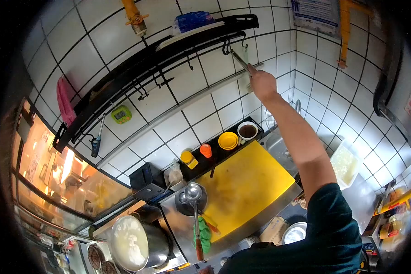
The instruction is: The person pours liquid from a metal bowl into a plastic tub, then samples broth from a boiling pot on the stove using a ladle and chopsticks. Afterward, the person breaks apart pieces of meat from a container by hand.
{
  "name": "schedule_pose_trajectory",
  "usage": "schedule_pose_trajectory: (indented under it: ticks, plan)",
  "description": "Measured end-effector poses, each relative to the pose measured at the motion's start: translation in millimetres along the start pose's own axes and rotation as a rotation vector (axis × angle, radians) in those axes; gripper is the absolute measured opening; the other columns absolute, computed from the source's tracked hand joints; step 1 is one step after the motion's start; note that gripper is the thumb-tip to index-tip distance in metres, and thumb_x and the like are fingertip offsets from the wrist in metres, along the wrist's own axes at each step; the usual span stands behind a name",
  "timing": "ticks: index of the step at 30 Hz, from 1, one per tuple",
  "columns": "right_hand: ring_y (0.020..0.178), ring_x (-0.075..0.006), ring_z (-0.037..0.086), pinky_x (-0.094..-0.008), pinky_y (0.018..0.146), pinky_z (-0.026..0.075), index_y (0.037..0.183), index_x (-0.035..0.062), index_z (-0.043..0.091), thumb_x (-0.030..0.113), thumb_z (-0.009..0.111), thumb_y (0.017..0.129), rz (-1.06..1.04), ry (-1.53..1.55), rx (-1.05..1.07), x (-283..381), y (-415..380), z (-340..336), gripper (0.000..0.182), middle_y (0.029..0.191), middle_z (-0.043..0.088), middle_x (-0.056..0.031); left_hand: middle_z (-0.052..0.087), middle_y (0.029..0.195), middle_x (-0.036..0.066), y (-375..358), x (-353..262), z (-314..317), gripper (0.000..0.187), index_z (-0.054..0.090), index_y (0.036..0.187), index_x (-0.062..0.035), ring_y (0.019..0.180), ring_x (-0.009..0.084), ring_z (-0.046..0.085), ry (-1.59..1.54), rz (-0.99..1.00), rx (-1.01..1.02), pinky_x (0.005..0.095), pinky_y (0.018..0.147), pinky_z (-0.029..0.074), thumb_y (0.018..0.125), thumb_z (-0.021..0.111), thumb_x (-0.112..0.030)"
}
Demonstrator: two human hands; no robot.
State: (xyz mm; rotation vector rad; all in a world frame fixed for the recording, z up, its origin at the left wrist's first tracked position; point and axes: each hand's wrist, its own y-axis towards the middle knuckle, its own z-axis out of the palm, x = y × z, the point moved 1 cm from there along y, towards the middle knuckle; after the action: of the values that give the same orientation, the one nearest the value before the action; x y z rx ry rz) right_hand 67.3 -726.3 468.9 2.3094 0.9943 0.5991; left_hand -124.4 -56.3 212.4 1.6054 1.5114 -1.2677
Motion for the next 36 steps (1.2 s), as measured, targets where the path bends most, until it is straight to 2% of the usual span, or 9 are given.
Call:
schedule_pose_trajectory:
  ticks: [5,17,20,23,26,28,34,35,36]
  plan:
    - [0.081,-0.0349,0.068,-0.0453,0.07,0.056,0.141,0.0129,0.046,0.01,0.048,0.09,0.003,0.045,-0.004,0.2,-0.7,15.7,0.051,0.089,0.069,-0.0185,0.07,0.095,0.019,5.4,-8.3,3.4,0.017,0.068,0.106,0.003,0.09,0.0269,0.069,0.39,0.443,-0.073,0.0368,0.093,0.052,0.09,0.062,-0.001]
    - [0.084,-0.035,0.069,-0.0449,0.073,0.056,0.147,0.0144,0.038,0.005,0.05,0.087,0.156,-0.043,-0.073,-23.4,21.0,50.8,0.061,0.09,0.068,-0.0182,0.069,0.086,0.02,-24.5,-32.4,-2.5,0.016,0.07,0.104,-0.0009,0.075,0.031,0.069,0.411,0.254,-0.09,0.0373,0.072,0.055,0.089,0.067,-0.006]
    - [0.086,-0.0343,0.069,-0.0445,0.075,0.056,0.148,0.0116,0.035,0.004,0.049,0.088,0.138,-0.098,-0.017,-21.1,16.2,53.5,0.062,0.092,0.068,-0.0188,0.068,0.083,0.021,-27.3,-23.7,-0.4,0.015,0.071,0.101,-0.0034,0.067,0.0333,0.066,0.416,0.232,-0.125,0.0404,0.058,0.052,0.087,0.069,-0.008]
    - [0.083,-0.0346,0.068,-0.043,0.071,0.056,0.15,0.0098,0.03,0.008,0.053,0.087,0.104,-0.042,-0.009,-15.2,8.6,65.6,0.067,0.091,0.067,-0.02,0.069,0.084,0.021,-27.0,-34.9,4.3,0.014,0.072,0.1,-0.0029,0.067,0.0315,0.067,0.367,0.142,-0.153,0.0395,0.061,0.053,0.088,0.069,-0.008]
    - [0.081,-0.0363,0.068,-0.044,0.071,0.057,0.153,0.0085,0.021,0.005,0.054,0.086,0.108,0.042,0.009,-7.0,-1.3,76.8,0.075,0.089,0.067,-0.021,0.069,0.083,0.02,-22.8,-33.7,1.8,0.012,0.072,0.098,-0.0021,0.068,0.0317,0.068,0.38,0.253,-0.127,0.0389,0.062,0.054,0.088,0.068,-0.008]
    - [0.084,-0.0372,0.067,-0.045,0.073,0.056,0.154,0.0084,0.016,0.005,0.054,0.086,0.087,0.133,-0.047,-8.0,-3.8,92.2,0.078,0.093,0.066,-0.0227,0.07,0.084,0.02,-16.2,-21.0,3.4,0.012,0.071,0.099,-0.001,0.07,0.0325,0.068,0.438,0.4,-0.142,0.0392,0.063,0.055,0.089,0.066,-0.007]
    - [0.095,-0.0413,0.063,-0.0478,0.083,0.053,0.155,0.0102,0.005,0.009,0.053,0.088,0.09,0.253,-0.015,3.0,-11.8,112.8,0.082,0.113,0.06,-0.0273,0.069,0.095,0.022,-20.3,-7.9,-5.2,0.022,0.068,0.108,-0.0019,0.083,0.0345,0.069,0.452,0.283,-0.018,0.0397,0.072,0.055,0.091,0.065,-0.016]
    - [0.095,-0.0418,0.063,-0.0479,0.083,0.053,0.155,0.0109,0.005,0.01,0.054,0.088,0.078,0.24,0.004,0.8,-13.5,119.0,0.083,0.114,0.059,-0.0271,0.069,0.083,0.016,-13.2,31.3,0.4,0.009,0.068,0.092,-0.0009,0.074,0.0318,0.068,0.473,0.293,-0.07,0.0383,0.065,0.054,0.085,0.069,-0.006]
    - [0.096,-0.0414,0.063,-0.0475,0.084,0.053,0.155,0.0112,0.005,0.009,0.055,0.088,0.046,0.211,-0.047,-10.9,-6.5,138.2,0.084,0.116,0.059,-0.027,0.069,0.083,0.017,-19.0,38.2,-0.2,0.009,0.068,0.093,0.0006,0.074,0.0324,0.068,0.415,0.235,-0.093,0.0385,0.065,0.054,0.085,0.068,-0.005]
